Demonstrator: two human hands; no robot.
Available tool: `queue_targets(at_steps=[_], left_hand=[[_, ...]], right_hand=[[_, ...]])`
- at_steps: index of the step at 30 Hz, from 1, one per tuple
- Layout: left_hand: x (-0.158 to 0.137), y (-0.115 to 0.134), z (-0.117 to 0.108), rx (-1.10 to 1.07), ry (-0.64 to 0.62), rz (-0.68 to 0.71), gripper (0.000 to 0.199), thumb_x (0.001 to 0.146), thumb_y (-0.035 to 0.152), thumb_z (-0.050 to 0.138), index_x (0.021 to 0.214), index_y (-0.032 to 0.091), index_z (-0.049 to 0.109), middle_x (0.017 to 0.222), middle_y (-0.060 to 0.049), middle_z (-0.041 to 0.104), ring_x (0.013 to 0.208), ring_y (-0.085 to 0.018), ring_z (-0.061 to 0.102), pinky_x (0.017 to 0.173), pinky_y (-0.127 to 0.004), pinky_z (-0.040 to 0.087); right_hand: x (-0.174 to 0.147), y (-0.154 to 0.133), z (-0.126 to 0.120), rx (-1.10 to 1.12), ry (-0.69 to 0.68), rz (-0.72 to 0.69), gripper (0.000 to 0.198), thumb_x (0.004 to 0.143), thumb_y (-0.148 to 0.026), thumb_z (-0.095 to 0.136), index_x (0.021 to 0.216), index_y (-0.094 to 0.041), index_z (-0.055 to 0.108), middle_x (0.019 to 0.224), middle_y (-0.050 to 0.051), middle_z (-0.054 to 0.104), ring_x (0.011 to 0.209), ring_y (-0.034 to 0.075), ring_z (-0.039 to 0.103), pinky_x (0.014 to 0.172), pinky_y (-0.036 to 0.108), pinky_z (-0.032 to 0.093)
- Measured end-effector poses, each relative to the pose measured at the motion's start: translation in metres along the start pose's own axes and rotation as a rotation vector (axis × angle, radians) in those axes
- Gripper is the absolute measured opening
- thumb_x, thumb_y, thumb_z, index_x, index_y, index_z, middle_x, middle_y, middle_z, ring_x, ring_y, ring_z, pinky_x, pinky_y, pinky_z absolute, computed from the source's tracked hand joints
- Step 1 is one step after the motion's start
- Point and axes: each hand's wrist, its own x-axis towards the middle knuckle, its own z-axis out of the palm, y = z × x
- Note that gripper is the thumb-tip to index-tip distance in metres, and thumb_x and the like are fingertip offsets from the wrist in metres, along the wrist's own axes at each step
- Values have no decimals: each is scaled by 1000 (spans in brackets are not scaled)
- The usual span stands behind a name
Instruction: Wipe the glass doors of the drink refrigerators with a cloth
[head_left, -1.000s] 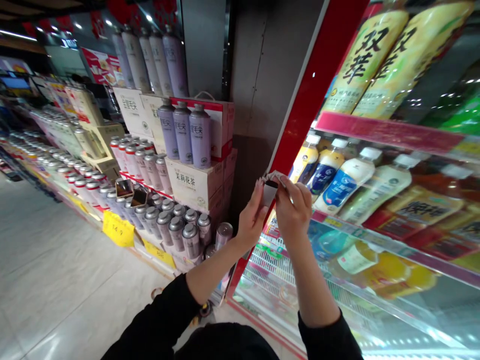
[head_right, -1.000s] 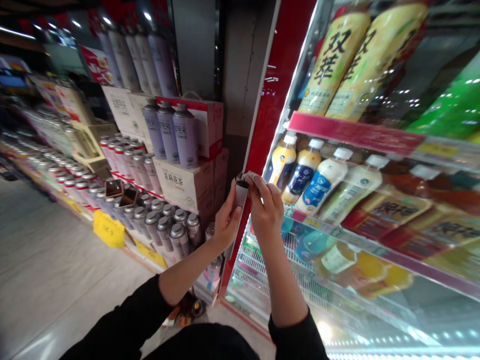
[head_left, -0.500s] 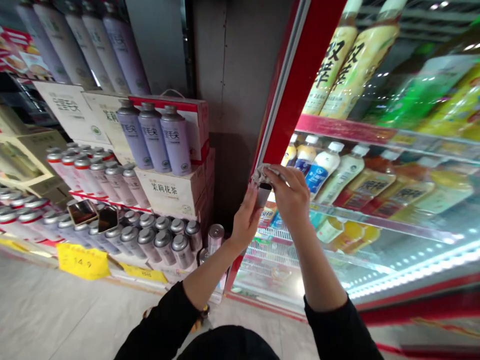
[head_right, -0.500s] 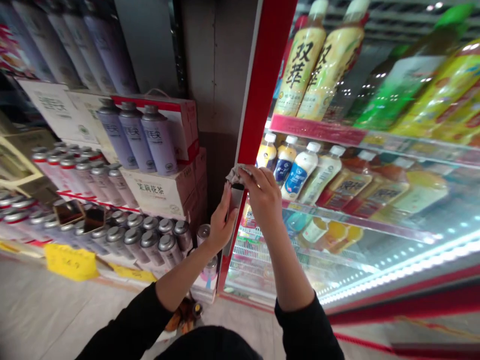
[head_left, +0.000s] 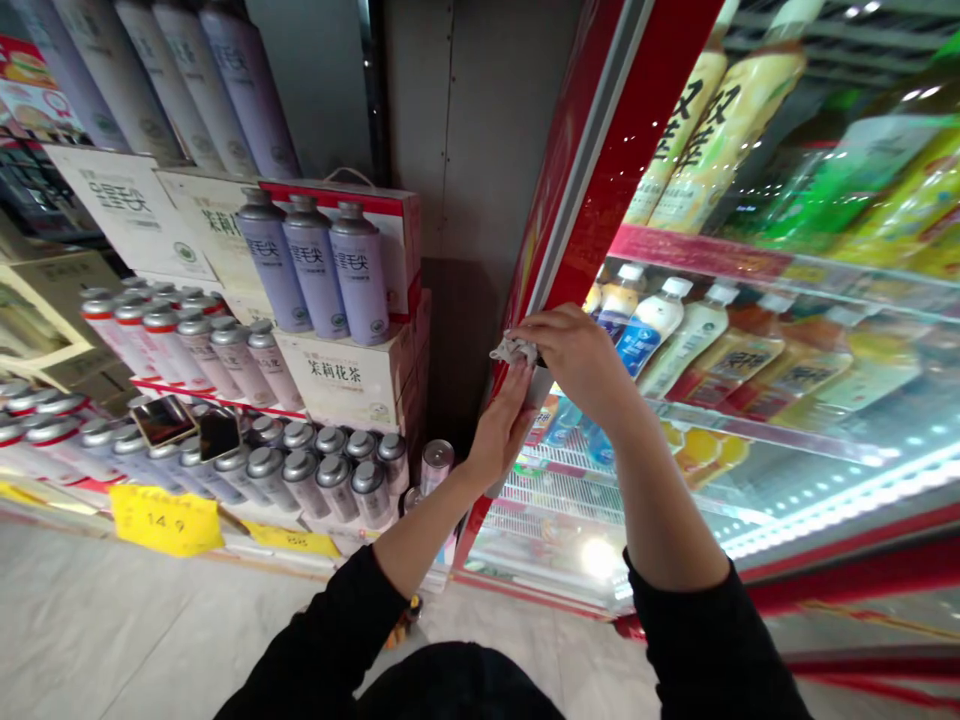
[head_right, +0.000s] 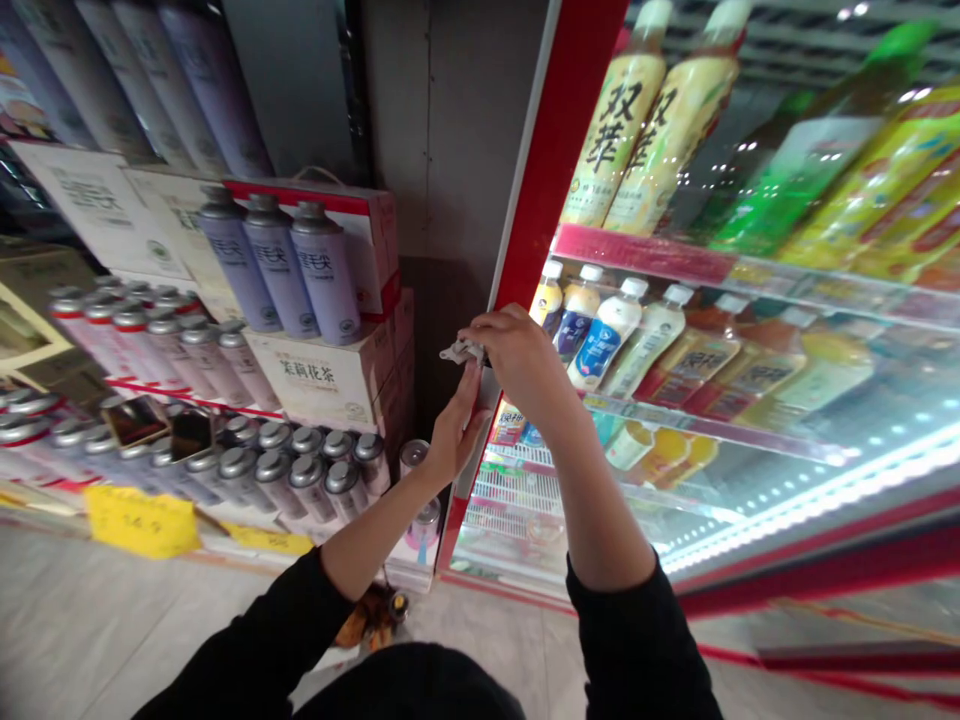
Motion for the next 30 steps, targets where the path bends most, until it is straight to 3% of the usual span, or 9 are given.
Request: queue_targets(at_steps=[4,11,13,16,18,20,22,26,30], left_hand=[[-6,-7,3,-5,-15,-59,64,118,40,44,179,34,26,176,-11,49,165,-28,44,135,-48,44],[-10,-10,-1,-59,-78,-121,62,115,44,49,174,32,39,172,-13,55,162,-32,49,133,-51,48],[-9,-9,-2,-63,-82,-131,60,115,45,48,173,30,41,172,-13,55,162,-31,49,132,-50,48],[-9,-8,-1,-76,-80,-167,59,115,48,46,171,29,44,174,-11,53,163,-30,48,134,-45,46],[-9,-9,0,-88,-85,-193,59,114,49,46,170,29,46,174,-11,53,162,-30,50,134,-44,46],[-9,-10,1,-103,-88,-202,59,114,48,48,168,27,48,171,-13,56,160,-31,53,132,-46,48],[-9,-9,0,-117,-88,-190,57,114,45,48,168,25,49,171,-14,56,161,-31,52,133,-47,48],[-11,-6,-2,-163,-92,-156,58,115,41,45,172,27,43,179,-12,44,167,-30,42,138,-51,40],[-14,-5,-2,-136,-77,-168,59,115,40,46,173,31,41,179,-10,45,165,-30,44,135,-51,44]], right_hand=[[-15,-2,-7,34,19,87,48,99,-3,51,114,-29,88,121,3,87,112,23,78,102,40,62],[-43,-31,-14,-87,245,87,37,103,-9,58,111,-31,87,113,3,86,106,24,77,96,42,64],[-51,-39,-4,-104,333,116,33,105,-12,60,112,-32,87,112,4,85,105,24,76,96,42,64],[-68,-46,28,-154,592,179,32,105,-14,63,116,-34,85,113,4,84,103,23,77,93,41,65],[-79,-49,54,-197,767,171,36,104,-11,64,120,-37,84,115,4,82,103,23,77,89,39,66],[-86,-50,72,-201,841,118,37,102,-10,68,120,-38,84,112,3,81,101,22,77,86,38,66],[-84,-50,75,-180,851,121,35,102,-12,69,120,-38,84,113,2,80,100,22,77,86,38,66],[-63,-45,53,-165,734,221,32,107,-16,62,119,-36,85,116,4,82,108,24,77,96,44,66],[-66,-45,53,-182,711,183,34,107,-16,62,121,-38,84,117,3,82,109,24,76,98,44,65]])
